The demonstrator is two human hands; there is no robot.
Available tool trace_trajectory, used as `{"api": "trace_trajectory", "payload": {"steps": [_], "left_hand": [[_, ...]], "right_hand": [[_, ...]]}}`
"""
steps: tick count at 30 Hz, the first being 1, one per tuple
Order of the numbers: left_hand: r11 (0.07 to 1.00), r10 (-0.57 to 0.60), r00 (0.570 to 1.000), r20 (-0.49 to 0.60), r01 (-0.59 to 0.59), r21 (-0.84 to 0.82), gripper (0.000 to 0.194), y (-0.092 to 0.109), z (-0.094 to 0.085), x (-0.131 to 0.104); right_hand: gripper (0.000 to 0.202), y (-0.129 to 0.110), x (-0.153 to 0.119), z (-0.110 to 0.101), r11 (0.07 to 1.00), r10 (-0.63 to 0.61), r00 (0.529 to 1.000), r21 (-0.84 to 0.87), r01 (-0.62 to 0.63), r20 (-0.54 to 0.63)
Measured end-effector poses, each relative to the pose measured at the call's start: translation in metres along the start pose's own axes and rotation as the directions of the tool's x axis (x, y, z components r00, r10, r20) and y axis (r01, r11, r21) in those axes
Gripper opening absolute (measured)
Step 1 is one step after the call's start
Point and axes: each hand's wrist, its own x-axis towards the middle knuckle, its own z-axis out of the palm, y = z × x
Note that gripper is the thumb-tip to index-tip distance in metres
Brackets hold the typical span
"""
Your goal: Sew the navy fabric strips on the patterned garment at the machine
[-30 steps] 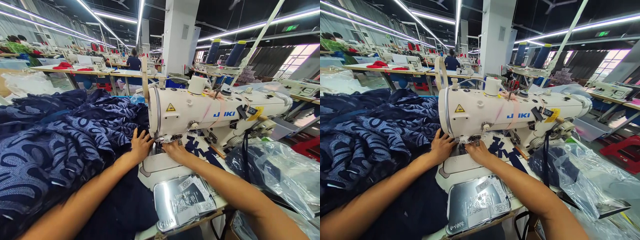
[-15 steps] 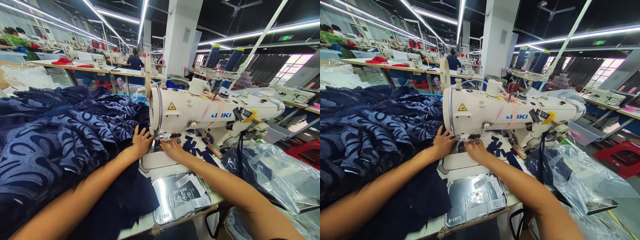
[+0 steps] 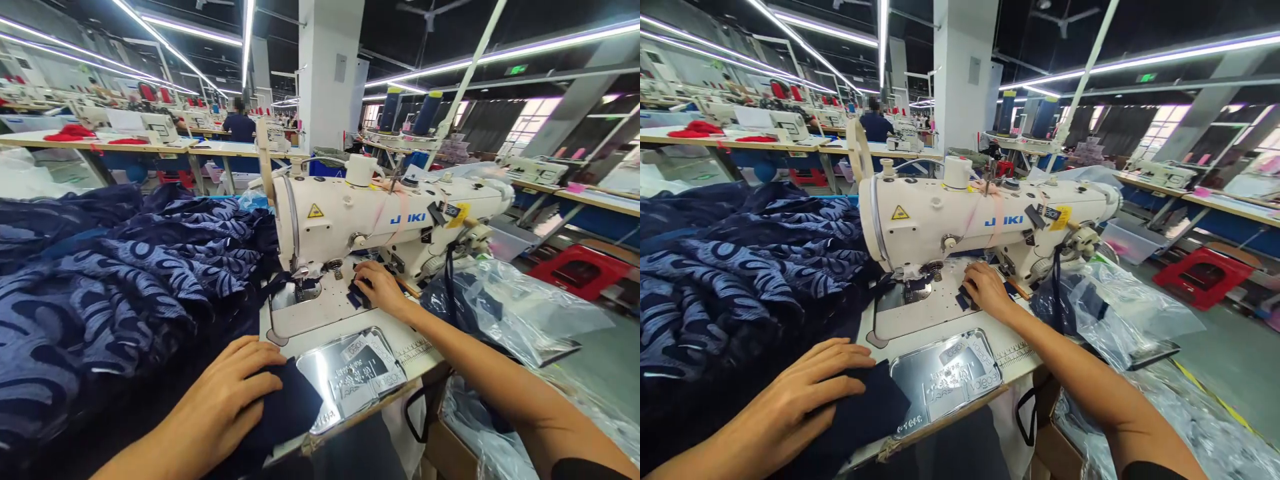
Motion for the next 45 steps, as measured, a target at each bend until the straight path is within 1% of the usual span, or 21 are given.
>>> {"api": "trace_trajectory", "payload": {"steps": [2,4,7,9,10,11,12,14,15,16,18,21,24,26,28,31,34,37,40,42,45], "left_hand": [[0.978,-0.117,0.993,0.024,0.119,-0.168,0.029,0.001,0.005,0.023],[0.929,-0.287,0.954,0.087,0.299,-0.218,0.031,-0.003,0.010,0.050],[0.852,-0.508,0.850,0.138,0.520,-0.067,0.027,-0.014,0.018,0.081],[0.797,-0.604,0.785,0.135,0.594,0.112,0.025,-0.021,0.026,0.091],[0.778,-0.620,0.777,0.105,0.593,0.207,0.027,-0.024,0.031,0.093],[0.773,-0.601,0.797,0.065,0.559,0.299,0.028,-0.025,0.035,0.093],[0.782,-0.540,0.842,0.022,0.491,0.384,0.027,-0.026,0.039,0.093],[0.821,-0.303,0.953,0.014,0.253,0.512,0.017,-0.027,0.043,0.088],[0.835,-0.170,0.983,0.071,0.106,0.539,0.016,-0.027,0.043,0.086],[0.844,-0.060,0.987,0.150,-0.030,0.535,0.018,-0.027,0.042,0.082],[0.863,0.051,0.952,0.301,-0.194,0.467,0.022,-0.027,0.037,0.073],[0.877,0.002,0.923,0.386,-0.187,0.442,0.040,-0.023,0.028,0.055],[0.829,-0.120,0.909,0.398,-0.128,0.544,0.055,-0.012,0.026,0.046],[0.791,-0.204,0.885,0.419,-0.103,0.603,0.049,-0.005,0.030,0.050],[0.777,-0.231,0.869,0.437,-0.105,0.620,0.036,-0.001,0.037,0.060],[0.797,-0.088,0.904,0.418,-0.188,0.574,0.024,-0.006,0.043,0.078],[0.833,0.056,0.945,0.323,-0.223,0.507,0.020,-0.020,0.045,0.084],[0.900,0.070,0.975,0.209,-0.152,0.408,0.024,-0.034,0.050,0.074],[0.902,0.106,0.987,0.122,-0.147,0.405,0.031,-0.040,0.057,0.061],[0.878,0.125,0.985,0.117,-0.165,0.449,0.032,-0.040,0.061,0.056],[0.844,0.140,0.979,0.146,-0.195,0.499,0.032,-0.037,0.064,0.054]], "right_hand": [[0.007,0.000,0.000,-0.006,0.999,0.021,0.999,-0.028,-0.020,0.050],[0.005,-0.006,0.000,-0.010,0.995,0.001,0.994,-0.095,0.009,0.106],[0.009,-0.018,-0.003,-0.010,0.969,-0.005,0.987,-0.245,0.045,0.162],[0.014,-0.024,-0.004,-0.007,0.941,0.010,0.983,-0.333,0.054,0.185],[0.014,-0.027,-0.004,-0.005,0.930,0.012,0.979,-0.363,0.064,0.203],[0.013,-0.029,-0.003,-0.002,0.920,0.007,0.975,-0.382,0.082,0.224],[0.012,-0.031,-0.001,0.002,0.915,-0.006,0.969,-0.390,0.105,0.246],[0.014,-0.034,0.005,0.010,0.920,-0.042,0.959,-0.362,0.147,0.280],[0.016,-0.036,0.009,0.014,0.932,-0.053,0.954,-0.327,0.153,0.296],[0.018,-0.037,0.014,0.017,0.950,-0.054,0.947,-0.276,0.147,0.318],[0.019,-0.039,0.022,0.023,0.985,-0.038,0.926,-0.140,0.098,0.376],[0.016,-0.038,0.031,0.026,1.000,-0.010,0.909,-0.001,0.011,0.416],[0.016,-0.037,0.030,0.025,1.000,0.007,0.942,-0.013,-0.002,0.336],[0.018,-0.037,0.024,0.026,0.998,-0.033,0.959,-0.034,0.044,0.282],[0.015,-0.037,0.018,0.028,0.992,-0.100,0.964,-0.044,0.114,0.248],[0.009,-0.035,0.010,0.033,0.982,-0.176,0.964,-0.036,0.187,0.199],[0.008,-0.032,0.007,0.037,0.975,-0.218,0.962,-0.004,0.221,0.165],[0.011,-0.032,0.009,0.042,0.968,-0.235,0.958,-0.054,0.247,0.165],[0.016,-0.040,0.015,0.047,0.953,-0.239,0.955,-0.147,0.266,0.178],[0.015,-0.049,0.021,0.051,0.955,-0.230,0.953,-0.143,0.260,0.196],[0.010,-0.060,0.032,0.054,0.974,-0.211,0.947,-0.035,0.226,0.241]]}}
